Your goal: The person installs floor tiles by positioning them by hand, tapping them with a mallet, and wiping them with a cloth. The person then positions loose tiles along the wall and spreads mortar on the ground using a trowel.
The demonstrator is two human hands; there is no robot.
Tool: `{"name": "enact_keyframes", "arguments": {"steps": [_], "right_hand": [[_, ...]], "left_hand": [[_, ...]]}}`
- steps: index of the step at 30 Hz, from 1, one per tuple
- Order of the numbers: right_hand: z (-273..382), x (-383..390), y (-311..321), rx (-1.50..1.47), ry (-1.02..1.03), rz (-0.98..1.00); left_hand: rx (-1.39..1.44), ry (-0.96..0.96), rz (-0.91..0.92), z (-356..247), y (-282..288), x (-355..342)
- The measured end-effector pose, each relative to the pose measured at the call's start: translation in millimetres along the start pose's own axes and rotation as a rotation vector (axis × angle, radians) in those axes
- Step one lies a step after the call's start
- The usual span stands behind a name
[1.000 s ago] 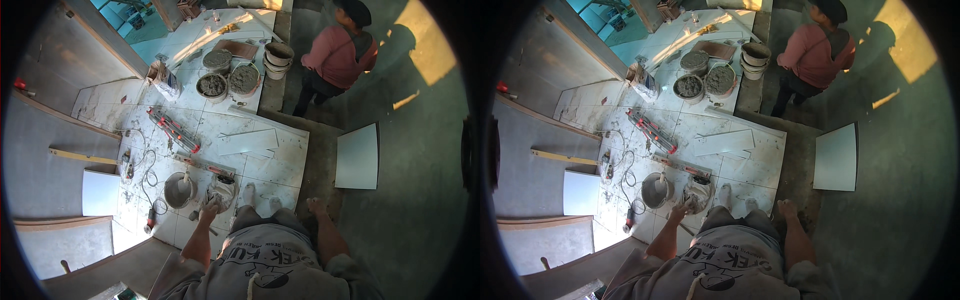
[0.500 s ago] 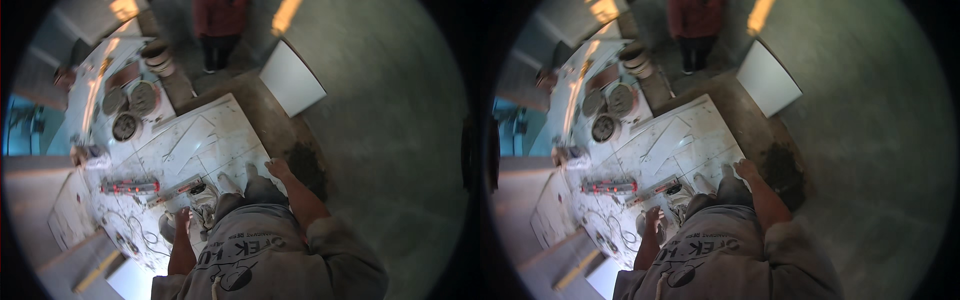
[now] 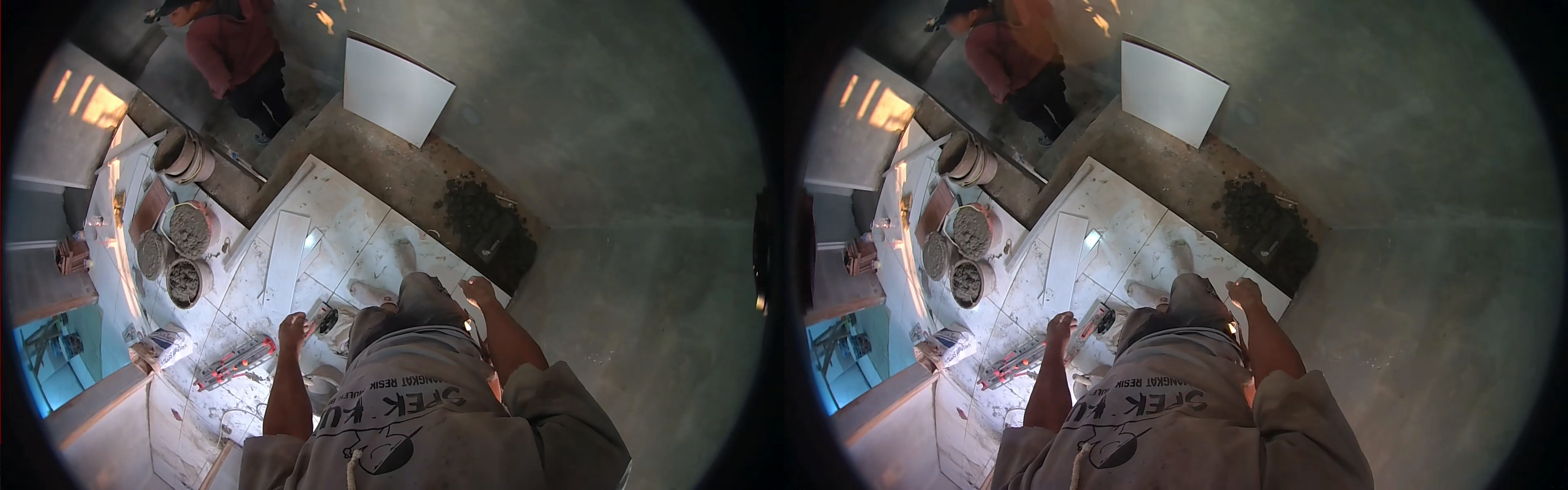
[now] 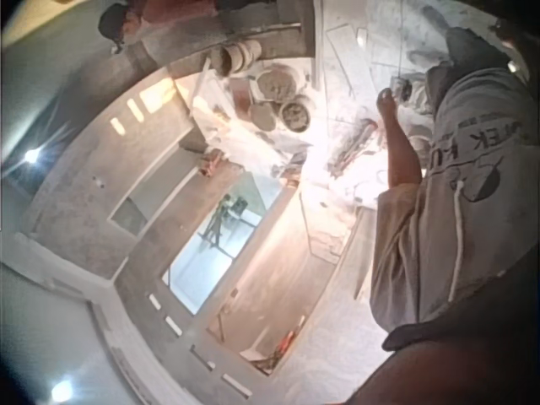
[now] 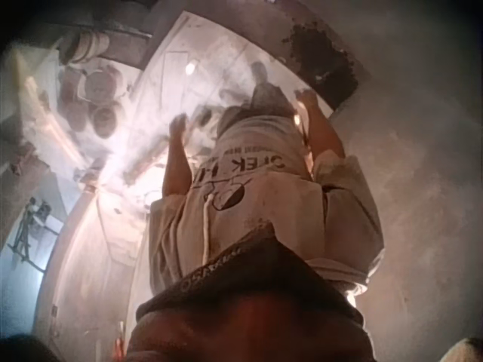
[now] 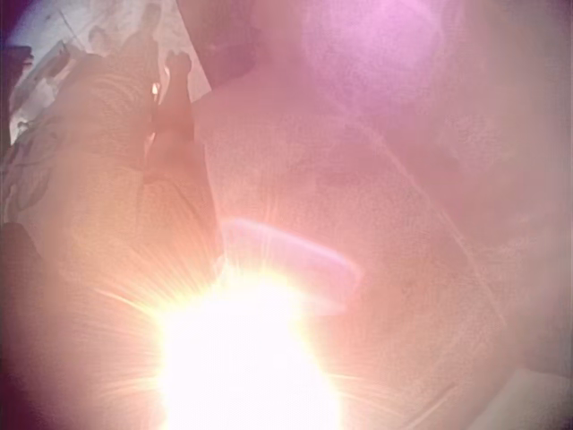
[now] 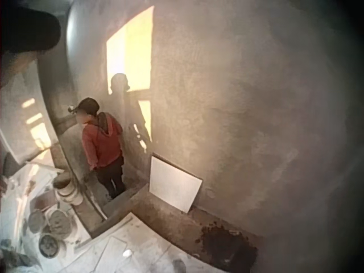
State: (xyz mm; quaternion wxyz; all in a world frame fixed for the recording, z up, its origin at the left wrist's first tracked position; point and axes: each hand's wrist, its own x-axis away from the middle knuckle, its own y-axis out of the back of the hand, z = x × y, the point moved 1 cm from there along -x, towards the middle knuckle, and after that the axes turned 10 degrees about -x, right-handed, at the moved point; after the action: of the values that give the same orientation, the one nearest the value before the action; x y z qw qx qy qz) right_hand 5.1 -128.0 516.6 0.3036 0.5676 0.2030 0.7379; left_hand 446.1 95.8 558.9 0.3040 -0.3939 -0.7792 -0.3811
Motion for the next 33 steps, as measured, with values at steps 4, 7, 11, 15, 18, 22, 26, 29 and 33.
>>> {"name": "enact_keyframes", "arguments": {"steps": [4, 7, 11, 15, 18, 22, 26, 29, 33], "right_hand": [[11.1, -5.1, 2.3, -0.053, -0.006, 0.002], [43.9, -9.2, 16.9, -0.13, -0.002, -0.001], [62.8, -39.6, 29.8, -0.062, 0.193, -0.037], [84.0, -78.4, 53.4, 0.163, 0.33, 0.008], [121.9, -85.8, 87.0, 0.093, 0.353, -0.026], [112.7, -121.6, 107.4, -0.018, 0.372, -0.054], [99.4, -138.6, 124.1, -0.103, 0.285, -0.021], [80.5, -152.1, 130.1, -0.098, 0.309, -0.007], [75.6, -153.7, 146.0, -0.091, 0.194, 0.136]], "left_hand": [[-0.081, -0.042, 0.043, -0.6, -12.5, -1.0], [-0.111, -0.06, 0.013, -8.7, -14.1, 14.7], [-0.056, -0.091, 0.009, 41.8, -9.5, -8.5], [-0.27, 0.03, -0.183, 46.0, -4.3, 3.8], [-0.149, 0.067, -0.233, 91.5, -7.7, -3.1], [-0.141, 0.062, -0.242, 85.2, -41.9, -3.1], [-0.127, 0.089, -0.163, 35.9, -78.9, 8.2], [-0.184, -0.002, -0.189, -10.3, -89.9, 16.8], [-0.103, 0.018, -0.231, -20.2, -102.3, 0.2]]}}
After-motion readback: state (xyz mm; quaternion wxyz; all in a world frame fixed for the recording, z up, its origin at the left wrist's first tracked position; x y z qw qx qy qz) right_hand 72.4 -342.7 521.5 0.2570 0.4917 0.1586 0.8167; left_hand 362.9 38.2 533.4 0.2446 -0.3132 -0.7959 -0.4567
